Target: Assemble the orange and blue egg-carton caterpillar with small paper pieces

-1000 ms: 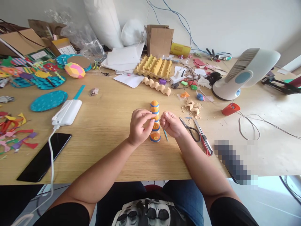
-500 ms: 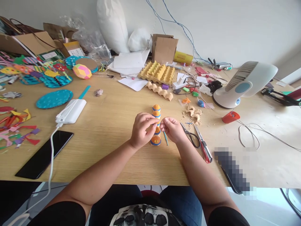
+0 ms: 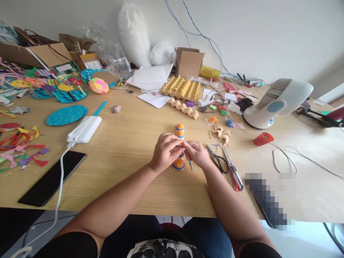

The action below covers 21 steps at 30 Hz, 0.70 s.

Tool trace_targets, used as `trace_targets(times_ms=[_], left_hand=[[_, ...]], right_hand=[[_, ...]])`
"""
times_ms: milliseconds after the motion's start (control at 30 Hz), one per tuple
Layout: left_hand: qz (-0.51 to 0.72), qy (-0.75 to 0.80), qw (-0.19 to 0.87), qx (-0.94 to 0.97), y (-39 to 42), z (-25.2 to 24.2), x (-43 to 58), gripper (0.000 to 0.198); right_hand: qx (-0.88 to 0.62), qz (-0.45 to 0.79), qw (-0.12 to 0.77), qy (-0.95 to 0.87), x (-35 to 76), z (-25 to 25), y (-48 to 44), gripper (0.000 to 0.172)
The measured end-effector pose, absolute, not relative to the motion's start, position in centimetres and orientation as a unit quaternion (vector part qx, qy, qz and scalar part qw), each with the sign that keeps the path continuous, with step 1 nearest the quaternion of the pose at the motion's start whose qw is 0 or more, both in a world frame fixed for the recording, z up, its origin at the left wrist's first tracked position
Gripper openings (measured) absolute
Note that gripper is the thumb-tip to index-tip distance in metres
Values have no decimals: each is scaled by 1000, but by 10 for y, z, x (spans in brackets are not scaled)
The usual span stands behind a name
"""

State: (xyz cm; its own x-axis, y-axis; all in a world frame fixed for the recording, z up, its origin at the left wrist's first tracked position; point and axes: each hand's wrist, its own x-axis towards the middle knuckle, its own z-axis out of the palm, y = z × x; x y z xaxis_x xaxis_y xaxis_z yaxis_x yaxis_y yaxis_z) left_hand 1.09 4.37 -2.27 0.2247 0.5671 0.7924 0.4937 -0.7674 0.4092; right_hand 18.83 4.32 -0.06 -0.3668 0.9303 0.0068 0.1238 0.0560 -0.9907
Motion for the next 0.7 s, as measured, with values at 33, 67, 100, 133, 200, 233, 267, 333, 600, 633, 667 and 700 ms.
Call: trace_targets(times_ms=[33,67,100,133,200,233,267,333,600,633,667,700], left_hand=[[525,338,35,781,44,-23,11,17],[527,337,36,779,45,-23,11,14],[530,336,35,778,45,-23,10,12],[533,336,34,776,45,-23,10,10],[538,335,30,773,45,-22,9,7],[542,335,28,771,45,-21,9,7],[544,335,25,769,45,-21,9,7],[546,338,22,766,45,-21,8,7],[527,342,25,777,46,-23,8,17],[528,342,23,777,46,-23,8,18],[529,342,22,777,46,-23,8,19],[529,341,20,777,46,-24,8,20]], right_hand=[[-426,539,367,-627,189,0,43,58],[-428,538,364,-629,190,0,44,60],[-428,539,361,-629,192,0,44,62],[-427,542,359,-628,193,-1,45,65],[-420,556,365,-618,194,-4,47,67],[-412,569,370,-608,195,-6,48,65],[-404,583,377,-596,196,-8,49,61],[-390,617,382,-567,197,-12,51,49],[-389,645,420,-506,197,-18,56,37],[-387,647,423,-502,197,-18,56,37],[-386,648,425,-500,197,-17,56,37],[-386,648,425,-500,196,-17,55,37]])
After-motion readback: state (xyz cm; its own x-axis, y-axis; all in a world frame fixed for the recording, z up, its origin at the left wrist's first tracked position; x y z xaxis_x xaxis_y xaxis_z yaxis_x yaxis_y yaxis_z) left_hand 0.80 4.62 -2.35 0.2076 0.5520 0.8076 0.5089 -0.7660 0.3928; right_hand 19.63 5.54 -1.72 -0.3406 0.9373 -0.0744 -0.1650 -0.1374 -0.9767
